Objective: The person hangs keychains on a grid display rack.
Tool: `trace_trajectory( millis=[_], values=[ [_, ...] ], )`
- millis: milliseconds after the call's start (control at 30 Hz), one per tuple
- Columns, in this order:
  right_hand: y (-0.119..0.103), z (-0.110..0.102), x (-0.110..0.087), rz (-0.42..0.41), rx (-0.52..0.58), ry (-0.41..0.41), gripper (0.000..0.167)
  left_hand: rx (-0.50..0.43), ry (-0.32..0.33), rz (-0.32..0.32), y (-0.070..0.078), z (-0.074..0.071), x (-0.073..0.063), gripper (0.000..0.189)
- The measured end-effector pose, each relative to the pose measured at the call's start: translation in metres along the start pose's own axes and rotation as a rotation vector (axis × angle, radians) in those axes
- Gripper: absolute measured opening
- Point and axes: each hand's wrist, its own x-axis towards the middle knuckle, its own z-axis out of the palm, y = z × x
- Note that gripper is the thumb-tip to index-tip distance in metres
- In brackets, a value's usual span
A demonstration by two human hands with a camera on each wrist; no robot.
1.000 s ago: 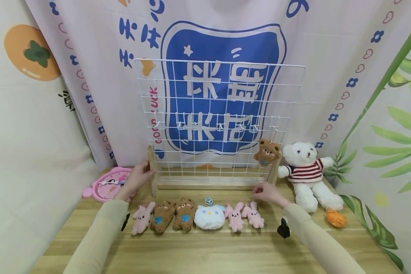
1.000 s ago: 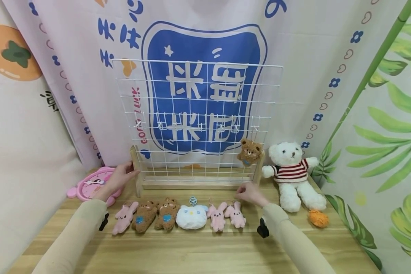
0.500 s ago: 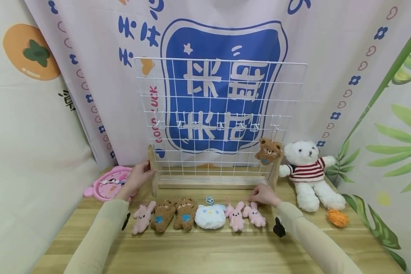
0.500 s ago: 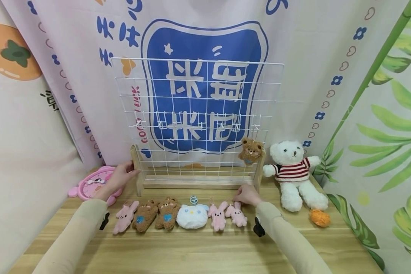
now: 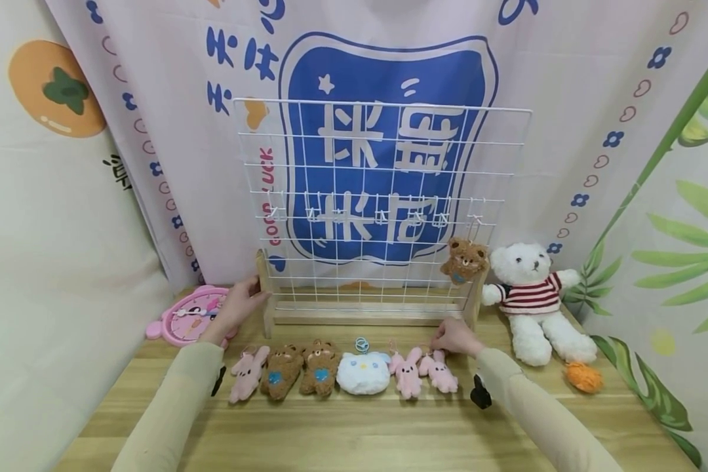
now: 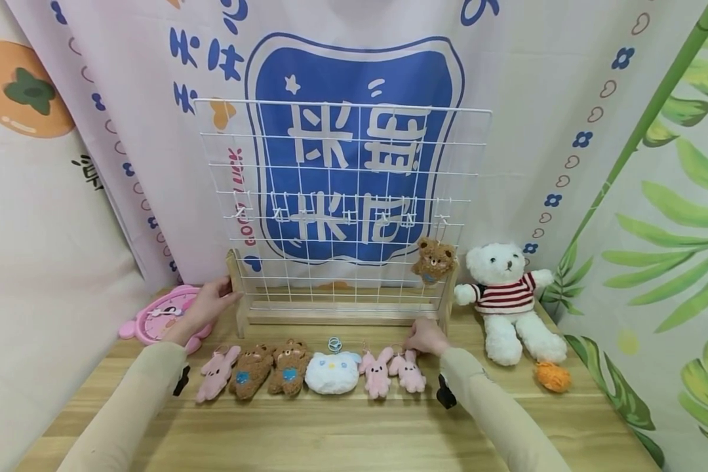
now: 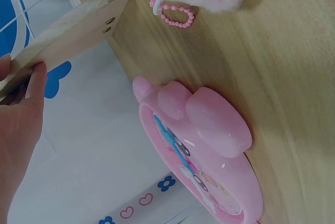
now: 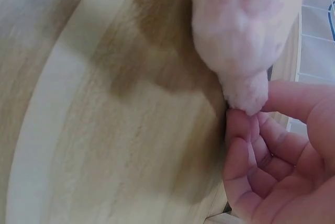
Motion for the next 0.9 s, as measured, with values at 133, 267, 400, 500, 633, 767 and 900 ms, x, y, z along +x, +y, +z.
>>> trace_trajectory(
  millis=[133, 267, 400, 500, 633, 767, 900],
  values=[
    [0.003, -0.002, -0.003, -0.046, 0.003, 0.022, 0.015, 0.010, -0.002, -0.012, 0.001, 0.001, -0.001, 0.049],
    [0.006, -0.009, -0.005, -0.096, 0.004, 0.047, 0.015, 0.006, -0.006, -0.014, 0.002, 0.002, -0.001, 0.050],
    [0.006, -0.019, -0.008, -0.118, -0.002, 0.060, 0.012, -0.014, -0.010, -0.012, 0.004, 0.001, -0.001, 0.050],
    [0.005, -0.027, -0.010, -0.128, -0.009, 0.082, 0.009, -0.017, -0.011, -0.013, 0.006, 0.000, 0.000, 0.049],
    [0.002, -0.036, -0.016, -0.156, -0.025, 0.130, 0.006, -0.008, -0.011, -0.011, 0.006, -0.001, -0.001, 0.049],
    [-0.003, -0.043, -0.023, -0.170, -0.030, 0.159, 0.004, -0.023, -0.015, -0.019, 0.004, 0.000, 0.000, 0.050],
    [-0.009, -0.050, -0.031, -0.172, -0.020, 0.170, 0.005, -0.050, -0.016, -0.026, 0.002, 0.001, 0.000, 0.051]
  ],
)
